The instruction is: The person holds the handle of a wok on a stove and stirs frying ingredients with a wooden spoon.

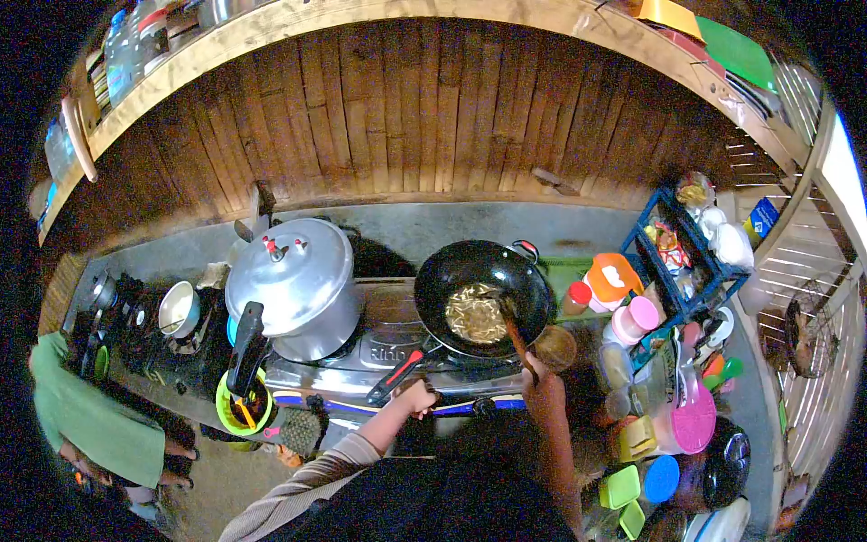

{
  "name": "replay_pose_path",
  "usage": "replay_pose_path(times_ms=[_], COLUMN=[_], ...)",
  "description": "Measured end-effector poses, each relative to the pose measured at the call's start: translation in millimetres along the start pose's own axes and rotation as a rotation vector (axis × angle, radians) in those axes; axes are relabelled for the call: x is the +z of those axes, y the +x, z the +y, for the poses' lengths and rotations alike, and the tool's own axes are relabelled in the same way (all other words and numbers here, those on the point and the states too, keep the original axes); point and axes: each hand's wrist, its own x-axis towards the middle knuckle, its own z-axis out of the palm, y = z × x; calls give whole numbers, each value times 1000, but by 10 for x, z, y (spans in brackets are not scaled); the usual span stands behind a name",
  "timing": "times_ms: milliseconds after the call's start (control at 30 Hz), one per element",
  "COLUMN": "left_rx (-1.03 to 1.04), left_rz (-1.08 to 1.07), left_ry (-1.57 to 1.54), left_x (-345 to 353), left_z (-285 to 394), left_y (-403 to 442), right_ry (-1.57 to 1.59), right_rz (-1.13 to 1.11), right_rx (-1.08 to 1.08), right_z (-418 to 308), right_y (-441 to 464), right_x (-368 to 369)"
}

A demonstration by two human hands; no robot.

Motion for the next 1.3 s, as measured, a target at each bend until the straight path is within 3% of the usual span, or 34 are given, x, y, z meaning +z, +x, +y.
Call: replay_pose_path(times_ms=[333,567,633,800,900,1000,1100,1200,1233,1300], left_rx=[-35,-24,-28,-29,-15,-9,-6,-2,2,-1], left_rz=[6,-13,0,9,14,6,11,6,0,-4], left_ry=[38,-48,-10,2,-7,-22,-32,-57,-66,-68], left_x=[-75,-76,-110,-130,-122,-97,-59,-11,1,10], left_z=[119,102,156,191,174,137,87,15,-4,-18], left_y=[-176,-158,-231,-291,-280,-224,-153,-58,-31,-7], right_ry=[6,124,153,182,141,34,-131,-207,-230,-229], right_rz=[69,-106,-120,-189,-304,-338,-356,-321,-305,-292], right_rx=[-145,14,-40,-90,50,33,120,205,90,126], right_z=[106,175,110,-97,-200,-344,-748,-652,-617,-677], right_y=[317,380,322,70,-67,-157,-181,-230,-222,-226], right_x=[208,414,366,36,-287,-674,-1093,-1335,-1380,-1426])
